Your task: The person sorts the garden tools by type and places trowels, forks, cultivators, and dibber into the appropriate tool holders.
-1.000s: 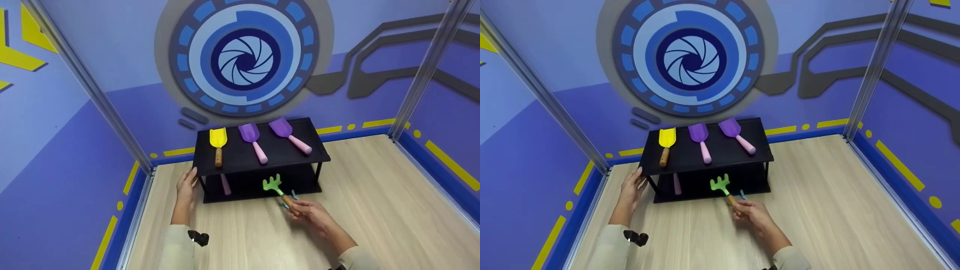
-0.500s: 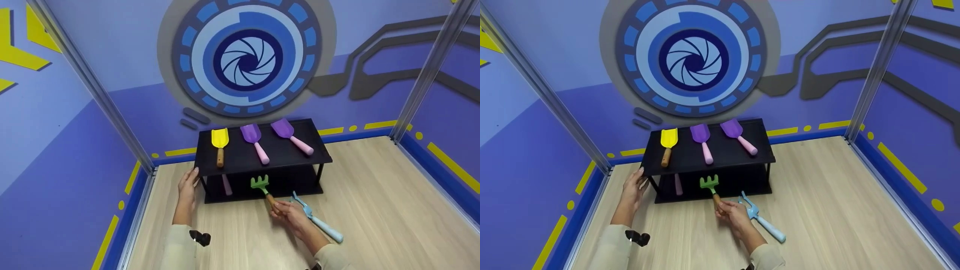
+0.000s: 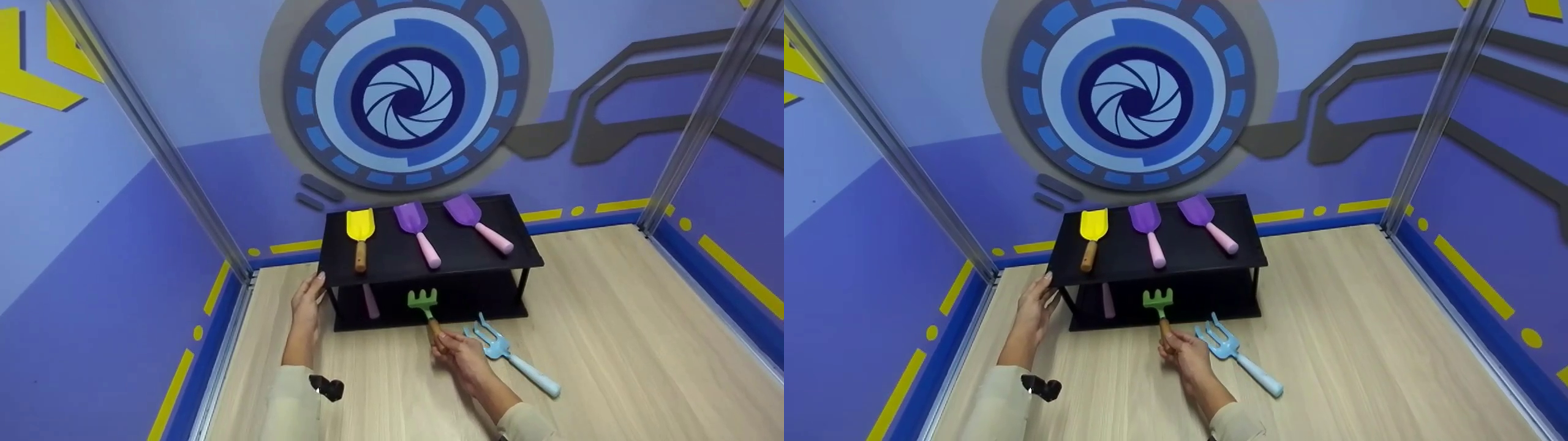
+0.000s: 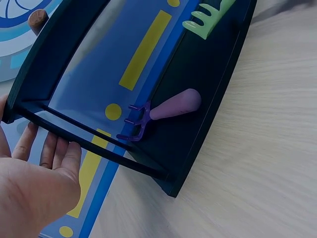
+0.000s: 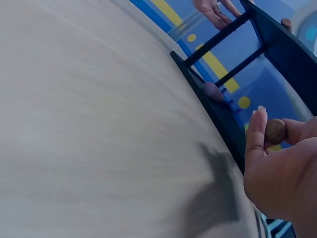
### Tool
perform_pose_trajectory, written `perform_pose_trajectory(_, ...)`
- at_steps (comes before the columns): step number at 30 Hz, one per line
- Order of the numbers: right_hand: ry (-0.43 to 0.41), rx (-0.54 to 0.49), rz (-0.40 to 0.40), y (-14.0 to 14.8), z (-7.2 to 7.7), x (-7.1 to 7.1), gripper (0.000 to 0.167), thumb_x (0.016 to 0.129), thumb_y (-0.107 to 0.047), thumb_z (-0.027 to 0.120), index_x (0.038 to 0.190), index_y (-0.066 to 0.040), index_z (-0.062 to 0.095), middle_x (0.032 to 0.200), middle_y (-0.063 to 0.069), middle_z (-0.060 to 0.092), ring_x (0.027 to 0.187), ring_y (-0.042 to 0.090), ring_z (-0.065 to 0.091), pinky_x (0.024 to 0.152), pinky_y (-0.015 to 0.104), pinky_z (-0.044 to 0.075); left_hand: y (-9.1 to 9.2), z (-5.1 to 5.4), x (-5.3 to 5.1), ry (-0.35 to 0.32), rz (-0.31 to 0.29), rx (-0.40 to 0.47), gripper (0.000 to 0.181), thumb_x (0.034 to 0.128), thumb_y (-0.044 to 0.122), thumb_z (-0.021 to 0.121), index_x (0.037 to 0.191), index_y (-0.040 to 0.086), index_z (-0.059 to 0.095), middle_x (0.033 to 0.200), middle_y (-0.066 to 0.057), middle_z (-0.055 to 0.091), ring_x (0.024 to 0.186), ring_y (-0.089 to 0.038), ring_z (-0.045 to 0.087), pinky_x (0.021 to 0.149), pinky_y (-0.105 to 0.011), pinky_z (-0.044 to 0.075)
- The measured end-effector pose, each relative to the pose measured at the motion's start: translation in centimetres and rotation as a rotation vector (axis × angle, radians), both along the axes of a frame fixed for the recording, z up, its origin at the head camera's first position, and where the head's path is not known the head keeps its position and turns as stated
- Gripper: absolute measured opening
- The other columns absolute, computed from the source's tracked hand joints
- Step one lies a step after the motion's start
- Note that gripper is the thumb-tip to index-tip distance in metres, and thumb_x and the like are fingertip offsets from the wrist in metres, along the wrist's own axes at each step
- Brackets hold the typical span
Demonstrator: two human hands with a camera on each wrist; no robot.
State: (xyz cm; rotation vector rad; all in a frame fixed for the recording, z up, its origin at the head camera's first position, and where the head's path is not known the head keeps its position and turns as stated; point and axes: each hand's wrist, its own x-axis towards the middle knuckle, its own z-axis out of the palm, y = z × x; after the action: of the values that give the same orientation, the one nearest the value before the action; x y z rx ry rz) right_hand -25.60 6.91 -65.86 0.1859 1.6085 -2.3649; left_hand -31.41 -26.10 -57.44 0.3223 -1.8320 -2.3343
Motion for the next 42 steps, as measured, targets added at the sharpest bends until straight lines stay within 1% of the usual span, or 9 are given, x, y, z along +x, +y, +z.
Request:
perform_pose_trajectory(4,0.027,-0.003,-0.025,-0.9,-0.2,-0.2,0.054,0.109,-0.012,0.060,0.146,0.023,0.045,0.122,0.022,0.067,0.093,0.012,0.071,0.082,0.021,0.063,0.1,0.0,0.1,0.005,0.003,-0.013,0.049,0.1110,0.032,0.059,0.149,0.001,0.055,0.157,-0.017,0.053,0.154,-0.035,0.045,0.135,-0.050,0.032)
perform_pose_trajectory(8,0.031,-0.006,-0.041,-1.6,-0.6,-0.7,0.052,0.108,-0.011,0.061,0.144,0.024,0.047,0.120,0.021,0.070,0.094,0.012,0.072,0.082,0.022,0.064,0.1,0.0,0.0,0.009,0.007,-0.016,0.049,0.1107,0.033,0.060,0.148,0.001,0.056,0.158,-0.017,0.054,0.155,-0.036,0.045,0.135,-0.050,0.032)
perform_pose_trajectory(14,0.016,-0.019,-0.077,-2.3,-1.0,-1.4,0.050,0.107,-0.010,0.063,0.142,0.023,0.049,0.109,0.014,0.075,0.089,0.011,0.073,0.079,0.024,0.063,0.0,-0.1,-0.1,-0.002,0.009,-0.022,0.052,0.1106,0.033,0.060,0.151,0.001,0.054,0.159,-0.019,0.053,0.155,-0.036,0.045,0.135,-0.050,0.032)
perform_pose_trajectory(18,-0.005,-0.045,-0.097,-2.8,-1.3,-2.0,0.048,0.107,-0.008,0.062,0.143,0.021,0.049,0.106,0.012,0.072,0.084,0.011,0.071,0.076,0.024,0.062,0.0,0.0,0.0,-0.005,0.022,-0.015,0.052,0.1100,0.033,0.060,0.150,0.001,0.055,0.155,-0.017,0.057,0.153,-0.036,0.046,0.135,-0.051,0.032)
perform_pose_trajectory(22,-0.020,-0.074,-0.133,-3.2,-1.8,-2.4,0.048,0.106,-0.005,0.061,0.143,0.022,0.045,0.107,0.016,0.068,0.083,0.013,0.070,0.075,0.025,0.063,0.0,0.0,0.0,-0.007,0.023,-0.016,0.052,0.1098,0.034,0.061,0.149,0.001,0.056,0.152,-0.014,0.059,0.153,-0.035,0.047,0.135,-0.051,0.032)
perform_pose_trajectory(27,-0.024,-0.052,-0.161,-3.5,-2.0,-2.8,0.049,0.107,-0.004,0.060,0.143,0.023,0.042,0.115,0.023,0.064,0.087,0.017,0.072,0.077,0.027,0.066,0.1,0.0,0.0,-0.001,0.012,-0.010,0.051,0.1107,0.033,0.060,0.151,0.001,0.054,0.157,-0.016,0.054,0.153,-0.035,0.045,0.136,-0.050,0.030)
perform_pose_trajectory(33,-0.007,-0.023,-0.172,-3.6,-2.1,-3.4,0.050,0.107,-0.005,0.062,0.141,0.025,0.043,0.101,0.017,0.066,0.089,0.019,0.074,0.081,0.029,0.067,0.1,0.1,0.3,-0.001,-0.007,-0.032,0.054,0.1113,0.034,0.058,0.153,0.001,0.051,0.165,-0.019,0.045,0.157,-0.035,0.041,0.137,-0.050,0.028)
perform_pose_trajectory(37,-0.021,-0.022,-0.185,-3.7,-2.0,-3.7,0.049,0.107,-0.007,0.062,0.141,0.024,0.046,0.104,0.018,0.068,0.090,0.019,0.075,0.082,0.030,0.067,0.1,0.2,0.2,0.001,-0.004,-0.019,0.054,0.1109,0.034,0.059,0.152,0.000,0.051,0.164,-0.021,0.046,0.157,-0.036,0.041,0.137,-0.050,0.028)
perform_pose_trajectory(42,-0.041,-0.015,-0.228,-3.9,-1.9,-3.9,0.044,0.107,-0.007,0.062,0.138,0.021,0.050,0.104,0.019,0.068,0.088,0.019,0.075,0.080,0.031,0.068,0.1,0.2,0.1,-0.004,0.005,-0.008,0.052,0.1106,0.034,0.059,0.150,0.000,0.054,0.161,-0.019,0.050,0.156,-0.035,0.043,0.136,-0.049,0.030)
